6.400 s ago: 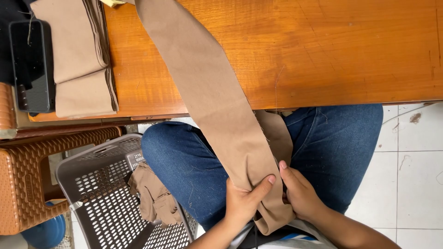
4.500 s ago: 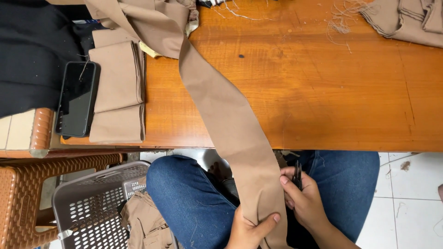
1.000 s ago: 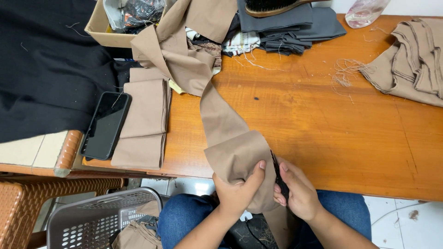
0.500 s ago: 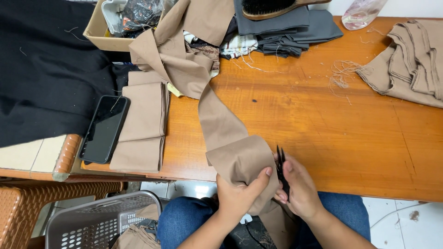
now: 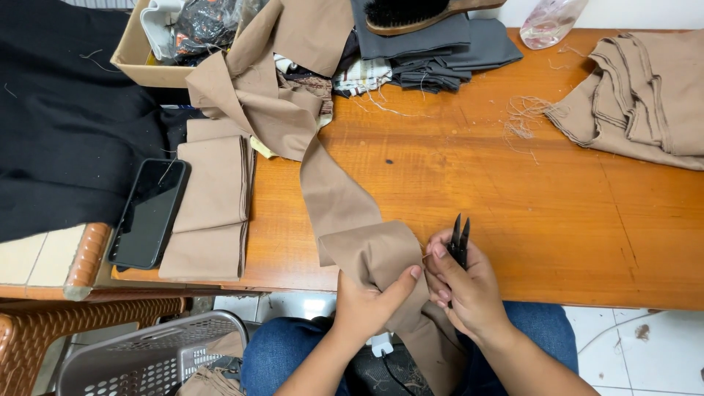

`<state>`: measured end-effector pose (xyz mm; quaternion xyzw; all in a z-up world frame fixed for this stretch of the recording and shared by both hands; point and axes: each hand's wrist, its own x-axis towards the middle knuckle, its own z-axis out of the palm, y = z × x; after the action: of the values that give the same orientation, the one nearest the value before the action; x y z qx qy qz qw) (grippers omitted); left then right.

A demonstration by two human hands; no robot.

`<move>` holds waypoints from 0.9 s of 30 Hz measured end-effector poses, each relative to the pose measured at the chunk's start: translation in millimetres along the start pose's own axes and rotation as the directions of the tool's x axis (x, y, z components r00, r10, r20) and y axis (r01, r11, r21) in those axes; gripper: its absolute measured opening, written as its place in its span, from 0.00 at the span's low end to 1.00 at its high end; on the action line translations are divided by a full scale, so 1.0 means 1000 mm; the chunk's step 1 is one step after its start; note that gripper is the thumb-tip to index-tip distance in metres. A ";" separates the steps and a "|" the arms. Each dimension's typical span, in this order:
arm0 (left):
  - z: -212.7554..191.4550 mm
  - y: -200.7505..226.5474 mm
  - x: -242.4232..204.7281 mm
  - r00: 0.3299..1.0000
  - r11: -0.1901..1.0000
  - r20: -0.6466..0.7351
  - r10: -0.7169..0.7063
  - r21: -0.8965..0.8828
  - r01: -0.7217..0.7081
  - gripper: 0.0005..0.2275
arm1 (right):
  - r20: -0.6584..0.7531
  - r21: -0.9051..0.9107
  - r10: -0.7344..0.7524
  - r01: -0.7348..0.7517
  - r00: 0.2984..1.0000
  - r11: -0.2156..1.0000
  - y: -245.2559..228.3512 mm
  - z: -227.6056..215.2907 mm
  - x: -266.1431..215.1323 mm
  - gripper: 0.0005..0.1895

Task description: The person is cutting a strip of brown fabric using thread snips while working at a wooden table.

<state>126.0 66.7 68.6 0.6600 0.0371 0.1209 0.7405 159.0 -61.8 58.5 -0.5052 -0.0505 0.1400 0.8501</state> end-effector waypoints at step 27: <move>0.010 0.007 -0.002 0.971 0.988 -0.223 0.085 -0.104 -0.111 0.06 | 0.324 -0.224 0.127 -0.054 0.937 0.973 0.003 -0.005 -0.007 0.23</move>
<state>124.7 57.7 76.8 0.6000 0.0782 0.2309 0.7620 152.9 -66.4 54.2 -0.5634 -0.1860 0.2571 0.7628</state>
